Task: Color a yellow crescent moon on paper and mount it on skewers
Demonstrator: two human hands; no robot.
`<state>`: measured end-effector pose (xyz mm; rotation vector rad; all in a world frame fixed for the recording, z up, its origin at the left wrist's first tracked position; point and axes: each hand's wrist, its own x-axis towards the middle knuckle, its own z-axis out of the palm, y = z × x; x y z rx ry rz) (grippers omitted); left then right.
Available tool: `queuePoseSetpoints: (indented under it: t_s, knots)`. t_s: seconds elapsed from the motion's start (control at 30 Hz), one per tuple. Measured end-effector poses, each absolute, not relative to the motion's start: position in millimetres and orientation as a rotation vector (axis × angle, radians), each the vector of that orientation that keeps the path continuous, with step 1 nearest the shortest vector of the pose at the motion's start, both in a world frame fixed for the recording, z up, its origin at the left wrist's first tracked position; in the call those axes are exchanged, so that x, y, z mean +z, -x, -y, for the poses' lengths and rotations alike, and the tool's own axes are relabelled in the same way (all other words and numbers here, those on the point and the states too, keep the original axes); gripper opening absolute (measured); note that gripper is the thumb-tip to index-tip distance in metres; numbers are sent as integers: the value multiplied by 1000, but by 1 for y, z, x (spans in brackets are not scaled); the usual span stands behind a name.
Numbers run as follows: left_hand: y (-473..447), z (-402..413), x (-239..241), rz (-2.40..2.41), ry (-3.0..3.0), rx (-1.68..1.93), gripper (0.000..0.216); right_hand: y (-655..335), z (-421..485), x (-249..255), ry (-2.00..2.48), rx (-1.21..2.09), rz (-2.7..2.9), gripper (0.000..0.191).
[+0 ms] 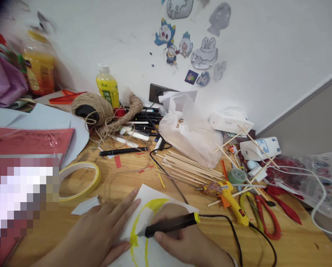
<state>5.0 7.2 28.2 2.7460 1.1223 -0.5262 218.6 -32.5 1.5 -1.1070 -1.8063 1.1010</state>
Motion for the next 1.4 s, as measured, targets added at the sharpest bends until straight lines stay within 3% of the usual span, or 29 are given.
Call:
queuePoseSetpoints:
  t_s: [1.4]
  knots:
    - [-2,-6,21,-1136,-2798,-443,63,-220,33,-3,1092,1148,1749,33]
